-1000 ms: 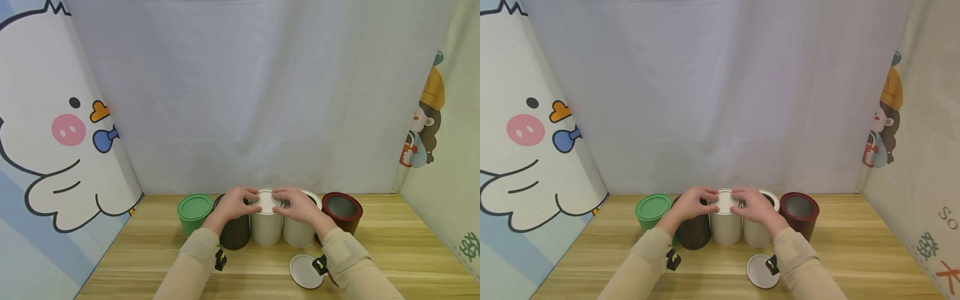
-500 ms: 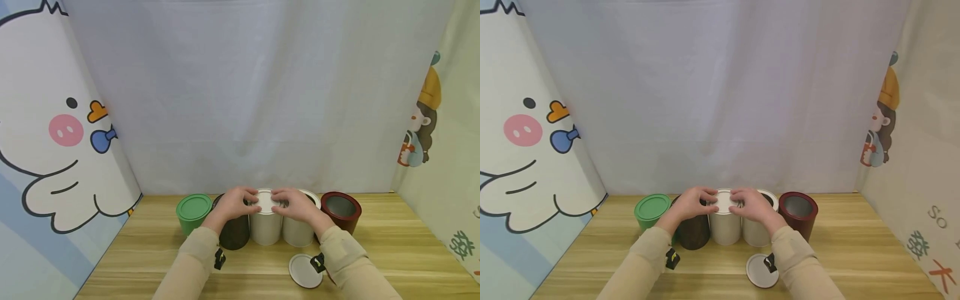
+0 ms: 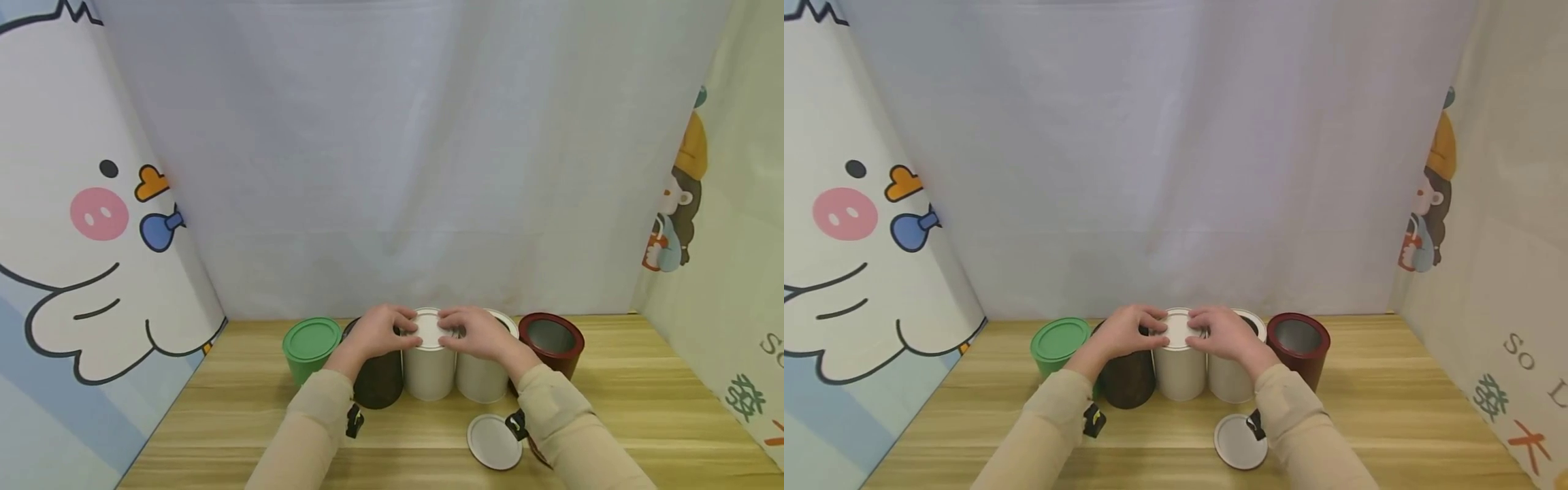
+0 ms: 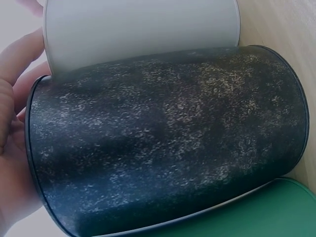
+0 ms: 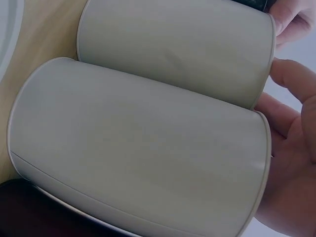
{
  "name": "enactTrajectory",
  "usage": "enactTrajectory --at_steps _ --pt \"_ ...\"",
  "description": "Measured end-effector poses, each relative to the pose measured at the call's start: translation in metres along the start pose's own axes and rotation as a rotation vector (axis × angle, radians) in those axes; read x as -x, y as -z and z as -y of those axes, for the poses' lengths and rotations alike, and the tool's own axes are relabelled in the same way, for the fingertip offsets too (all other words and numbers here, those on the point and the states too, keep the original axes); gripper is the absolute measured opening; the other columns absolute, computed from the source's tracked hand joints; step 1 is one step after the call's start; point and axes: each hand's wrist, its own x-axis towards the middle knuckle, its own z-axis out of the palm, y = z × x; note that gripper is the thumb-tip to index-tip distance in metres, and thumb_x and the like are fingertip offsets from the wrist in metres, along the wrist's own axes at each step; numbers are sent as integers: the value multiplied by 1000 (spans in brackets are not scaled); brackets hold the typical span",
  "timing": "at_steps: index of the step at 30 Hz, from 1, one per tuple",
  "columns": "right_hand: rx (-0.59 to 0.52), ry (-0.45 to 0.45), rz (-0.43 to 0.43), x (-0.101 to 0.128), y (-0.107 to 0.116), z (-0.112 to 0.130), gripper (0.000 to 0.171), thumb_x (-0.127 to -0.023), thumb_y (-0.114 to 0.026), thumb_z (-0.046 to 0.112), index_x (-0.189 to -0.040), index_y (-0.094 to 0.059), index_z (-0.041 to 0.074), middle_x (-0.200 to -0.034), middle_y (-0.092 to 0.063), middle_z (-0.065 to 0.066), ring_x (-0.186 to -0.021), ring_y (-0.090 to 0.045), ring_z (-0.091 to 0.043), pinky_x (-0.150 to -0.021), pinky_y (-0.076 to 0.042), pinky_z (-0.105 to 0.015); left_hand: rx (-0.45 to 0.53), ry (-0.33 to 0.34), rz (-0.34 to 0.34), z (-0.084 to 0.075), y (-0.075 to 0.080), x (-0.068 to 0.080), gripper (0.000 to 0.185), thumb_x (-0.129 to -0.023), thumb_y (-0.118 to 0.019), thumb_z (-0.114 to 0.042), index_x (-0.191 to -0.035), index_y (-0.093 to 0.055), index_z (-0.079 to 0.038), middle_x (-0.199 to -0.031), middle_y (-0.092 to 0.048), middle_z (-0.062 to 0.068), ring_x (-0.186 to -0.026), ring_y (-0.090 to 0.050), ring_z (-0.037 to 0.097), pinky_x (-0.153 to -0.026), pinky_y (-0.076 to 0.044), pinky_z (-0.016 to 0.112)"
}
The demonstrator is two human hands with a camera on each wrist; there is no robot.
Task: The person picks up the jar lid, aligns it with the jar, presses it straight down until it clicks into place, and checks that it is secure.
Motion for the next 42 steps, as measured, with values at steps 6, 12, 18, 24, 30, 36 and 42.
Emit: enactTrajectory --at_steps 6,12,18,24,30,36,42 --pt "60 12 15 -3 4 1 35 -94 -68 21 -120 -70 -2 -132 -61 -16 -122 -54 -38 -101 -45 -50 4 -12 -4 -2 2 -1 30 -90 -75 -25 -111 -76 -3 -130 -64 11 -120 -58 30 -93 -52 42" --pt "73 22 17 -4 6 2 35 -93 -69 21 -119 -70 -2 -132 -61 -17 -122 -54 -39 -101 -45 -50 3 -8 -6 0 2 -2 30 -90 -76 -24 -111 -76 -3 -130 -64 10 -120 -58 29 -94 -51 42" --pt "77 24 11 -4 6 3 36 -94 -69 21 -121 -69 -2 -133 -61 -16 -123 -53 -39 -102 -43 -50 7 -6 -6 -2 4 -2 30 -90 -75 -24 -111 -76 -3 -130 -64 10 -120 -58 30 -94 -52 41" --pt "69 25 -8 -4 2 1 37 -95 -67 22 -123 -68 -2 -135 -59 -16 -125 -51 -40 -104 -41 -52 1 9 -7 -2 5 -1 30 -90 -75 -24 -111 -76 -3 -131 -63 9 -121 -57 29 -94 -51 42" --pt "43 35 -40 -1 -3 -1 36 -95 -67 21 -122 -68 -3 -135 -59 -18 -125 -51 -41 -105 -38 -55 0 4 -3 -3 5 0 30 -90 -75 -24 -111 -76 -2 -131 -63 11 -121 -57 30 -94 -51 43" --pt "42 34 -47 3 -5 -3 37 -96 -66 21 -125 -67 -3 -137 -57 -17 -127 -49 -41 -108 -34 -58 -3 -12 -4 -4 3 2 30 -92 -74 -23 -112 -75 -2 -132 -62 12 -122 -56 31 -94 -52 43" --pt "97 59 -104 7 -6 -5 36 -93 -70 24 -120 -70 0 -128 -62 -16 -120 -53 -38 -100 -43 -53 -32 -27 -15 -3 -2 4 32 -93 -72 -23 -116 -73 -1 -133 -61 14 -125 -54 33 -99 -48 45"
